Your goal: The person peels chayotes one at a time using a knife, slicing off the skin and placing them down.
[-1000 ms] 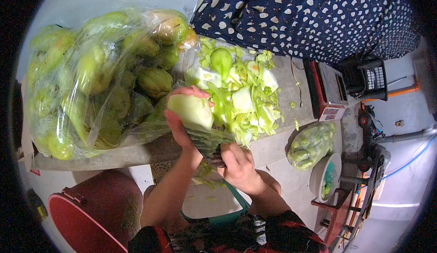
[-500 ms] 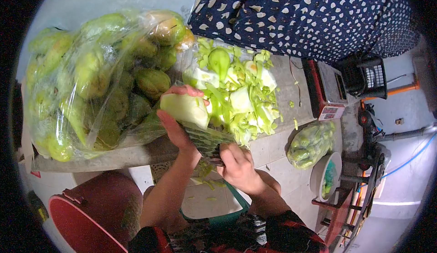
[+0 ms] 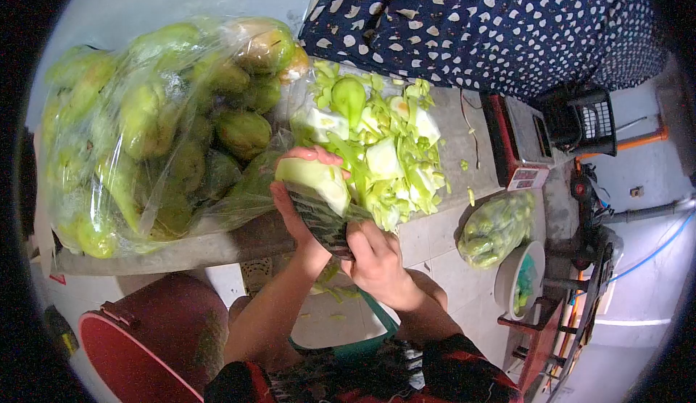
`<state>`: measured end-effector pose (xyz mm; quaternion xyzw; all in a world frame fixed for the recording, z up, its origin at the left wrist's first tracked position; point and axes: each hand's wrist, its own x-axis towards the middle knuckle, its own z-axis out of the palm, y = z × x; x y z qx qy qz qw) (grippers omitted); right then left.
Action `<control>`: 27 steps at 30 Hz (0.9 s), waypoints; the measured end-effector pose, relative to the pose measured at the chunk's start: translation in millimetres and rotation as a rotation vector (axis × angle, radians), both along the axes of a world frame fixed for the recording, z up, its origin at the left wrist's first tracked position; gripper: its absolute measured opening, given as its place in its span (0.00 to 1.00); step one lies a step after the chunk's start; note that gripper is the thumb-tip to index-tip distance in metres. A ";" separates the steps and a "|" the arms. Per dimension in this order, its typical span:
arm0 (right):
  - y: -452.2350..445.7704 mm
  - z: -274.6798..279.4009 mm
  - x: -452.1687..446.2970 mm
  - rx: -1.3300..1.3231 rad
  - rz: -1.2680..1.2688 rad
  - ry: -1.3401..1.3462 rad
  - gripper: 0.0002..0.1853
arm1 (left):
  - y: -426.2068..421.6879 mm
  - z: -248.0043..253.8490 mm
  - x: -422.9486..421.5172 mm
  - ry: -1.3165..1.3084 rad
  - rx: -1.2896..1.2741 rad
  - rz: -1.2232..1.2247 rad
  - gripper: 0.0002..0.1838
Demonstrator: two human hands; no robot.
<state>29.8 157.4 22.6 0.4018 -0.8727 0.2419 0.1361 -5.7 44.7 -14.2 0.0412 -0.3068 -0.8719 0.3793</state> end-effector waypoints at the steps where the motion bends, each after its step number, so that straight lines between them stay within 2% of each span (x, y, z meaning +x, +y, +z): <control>1: 0.0 1.3 0.8 -0.001 -0.005 0.001 0.18 | 0.3 -0.8 0.4 -0.025 -0.035 -0.012 0.35; 7: -1.3 4.6 -2.9 0.008 -0.006 -0.013 0.15 | -3.7 -3.3 -0.9 -0.046 -0.067 -0.040 0.35; 9: -1.1 1.4 -7.4 -0.068 -0.017 -0.054 0.08 | -7.6 -2.1 1.2 -0.096 -0.097 -0.066 0.36; 10: -0.8 3.5 -8.7 -0.068 -0.017 -0.053 0.08 | -8.5 -1.2 1.7 -0.145 -0.127 -0.091 0.36; 11: -0.3 7.3 -9.5 -0.112 -0.092 -0.162 0.06 | -8.7 -1.2 -0.1 -0.144 -0.128 -0.091 0.36; 12: -0.9 10.8 -10.5 -0.155 -0.168 -0.271 0.08 | -9.1 -1.8 -3.3 -0.145 -0.036 -0.113 0.37; 13: -6.9 13.3 -15.4 -0.269 -0.159 -0.211 0.14 | -9.1 -3.0 -6.0 -0.145 0.056 -0.134 0.37; 15: 7.3 6.6 -21.0 -0.256 -0.223 -0.302 0.14 | -11.4 -10.9 -9.6 -0.175 0.079 -0.151 0.38; 18: 23.9 -7.0 -43.2 -0.319 -0.324 -0.160 0.15 | -16.6 -9.4 -12.3 -0.139 0.054 -0.112 0.37; 20: 28.0 -10.6 -57.8 -0.379 -0.358 -0.148 0.14 | -20.8 -2.6 -9.7 -0.137 0.379 -0.268 0.37; 22: 28.5 -10.4 -65.7 -0.421 -0.432 -0.200 0.14 | -23.8 -8.4 -9.8 -0.085 0.451 -0.338 0.37; 27: 30.4 -14.4 -66.0 -0.429 -0.405 -0.214 0.14 | -30.5 -5.3 -6.0 -0.027 0.642 -0.547 0.37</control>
